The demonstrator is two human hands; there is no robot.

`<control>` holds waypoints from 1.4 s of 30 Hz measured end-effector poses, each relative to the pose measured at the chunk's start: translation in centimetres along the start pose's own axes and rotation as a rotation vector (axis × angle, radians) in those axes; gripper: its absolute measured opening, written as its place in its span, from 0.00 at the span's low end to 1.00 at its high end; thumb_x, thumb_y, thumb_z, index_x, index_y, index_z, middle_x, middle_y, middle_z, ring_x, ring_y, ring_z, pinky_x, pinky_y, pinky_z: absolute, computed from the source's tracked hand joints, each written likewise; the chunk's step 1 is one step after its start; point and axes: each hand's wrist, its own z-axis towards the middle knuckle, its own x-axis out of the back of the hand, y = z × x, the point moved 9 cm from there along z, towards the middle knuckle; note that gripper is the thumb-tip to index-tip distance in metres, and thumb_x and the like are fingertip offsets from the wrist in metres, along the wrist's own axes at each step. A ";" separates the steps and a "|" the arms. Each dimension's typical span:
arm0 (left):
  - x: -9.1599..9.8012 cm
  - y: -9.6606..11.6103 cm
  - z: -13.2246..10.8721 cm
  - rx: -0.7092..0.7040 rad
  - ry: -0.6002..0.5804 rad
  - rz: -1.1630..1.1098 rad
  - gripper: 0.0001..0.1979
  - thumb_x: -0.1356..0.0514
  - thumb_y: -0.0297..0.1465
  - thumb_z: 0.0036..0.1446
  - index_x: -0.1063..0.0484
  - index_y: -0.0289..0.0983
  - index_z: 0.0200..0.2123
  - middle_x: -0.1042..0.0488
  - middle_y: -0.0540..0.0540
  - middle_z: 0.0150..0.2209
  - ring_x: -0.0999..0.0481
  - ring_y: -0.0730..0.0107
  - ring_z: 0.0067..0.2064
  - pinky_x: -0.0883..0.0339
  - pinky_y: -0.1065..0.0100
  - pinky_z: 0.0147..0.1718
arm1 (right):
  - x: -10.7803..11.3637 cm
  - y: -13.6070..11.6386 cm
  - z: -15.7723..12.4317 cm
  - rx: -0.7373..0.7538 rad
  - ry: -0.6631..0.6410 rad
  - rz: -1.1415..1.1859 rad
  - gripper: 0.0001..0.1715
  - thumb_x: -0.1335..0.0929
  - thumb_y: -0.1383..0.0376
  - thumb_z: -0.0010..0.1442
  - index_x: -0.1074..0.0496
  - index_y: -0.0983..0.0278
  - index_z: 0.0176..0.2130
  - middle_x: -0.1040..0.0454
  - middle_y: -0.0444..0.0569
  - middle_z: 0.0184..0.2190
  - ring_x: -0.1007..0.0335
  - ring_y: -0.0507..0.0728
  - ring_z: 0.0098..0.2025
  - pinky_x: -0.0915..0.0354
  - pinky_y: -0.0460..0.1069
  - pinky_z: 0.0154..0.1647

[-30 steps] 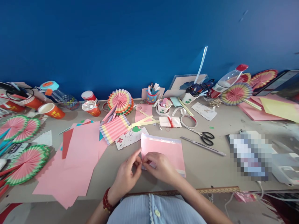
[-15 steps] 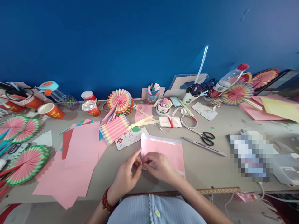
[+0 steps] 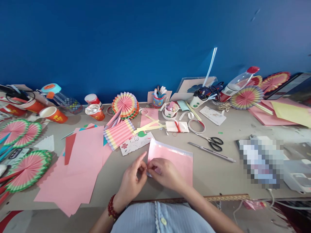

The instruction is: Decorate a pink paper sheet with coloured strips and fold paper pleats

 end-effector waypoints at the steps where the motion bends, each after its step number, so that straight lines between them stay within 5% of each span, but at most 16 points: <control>1: 0.0 0.0 0.0 -0.003 0.003 -0.010 0.31 0.48 0.24 0.62 0.49 0.43 0.68 0.26 0.51 0.36 0.26 0.72 0.36 0.29 0.69 0.40 | 0.1 0.0 0.0 -0.003 0.012 -0.006 0.07 0.33 0.72 0.57 0.28 0.61 0.30 0.23 0.40 0.30 0.29 0.51 0.32 0.42 0.44 0.34; 15: -0.1 -0.2 -0.2 0.010 0.024 -0.135 0.27 0.47 0.28 0.65 0.45 0.40 0.66 0.27 0.49 0.36 0.26 0.69 0.38 0.30 0.66 0.42 | 0.4 -0.1 -0.3 -0.024 0.086 0.012 0.07 0.33 0.73 0.53 0.31 0.62 0.28 0.24 0.41 0.29 0.30 0.51 0.31 0.39 0.45 0.35; 31: 2.0 -0.8 -0.5 0.081 0.166 -0.166 0.23 0.46 0.34 0.67 0.42 0.40 0.63 0.28 0.50 0.34 0.27 0.72 0.33 0.30 0.70 0.35 | 2.5 1.4 -0.8 -0.048 0.161 0.038 0.05 0.34 0.69 0.57 0.30 0.62 0.29 0.24 0.44 0.28 0.33 0.52 0.28 0.39 0.45 0.29; 42: 3.2 -3.2 -1.6 0.183 0.250 -0.248 0.17 0.44 0.38 0.66 0.30 0.39 0.54 0.29 0.49 0.35 0.24 0.71 0.33 0.28 0.69 0.36 | 7.8 5.1 -3.0 -0.153 0.312 -0.013 0.07 0.36 0.64 0.57 0.31 0.61 0.28 0.29 0.43 0.24 0.34 0.53 0.26 0.40 0.46 0.27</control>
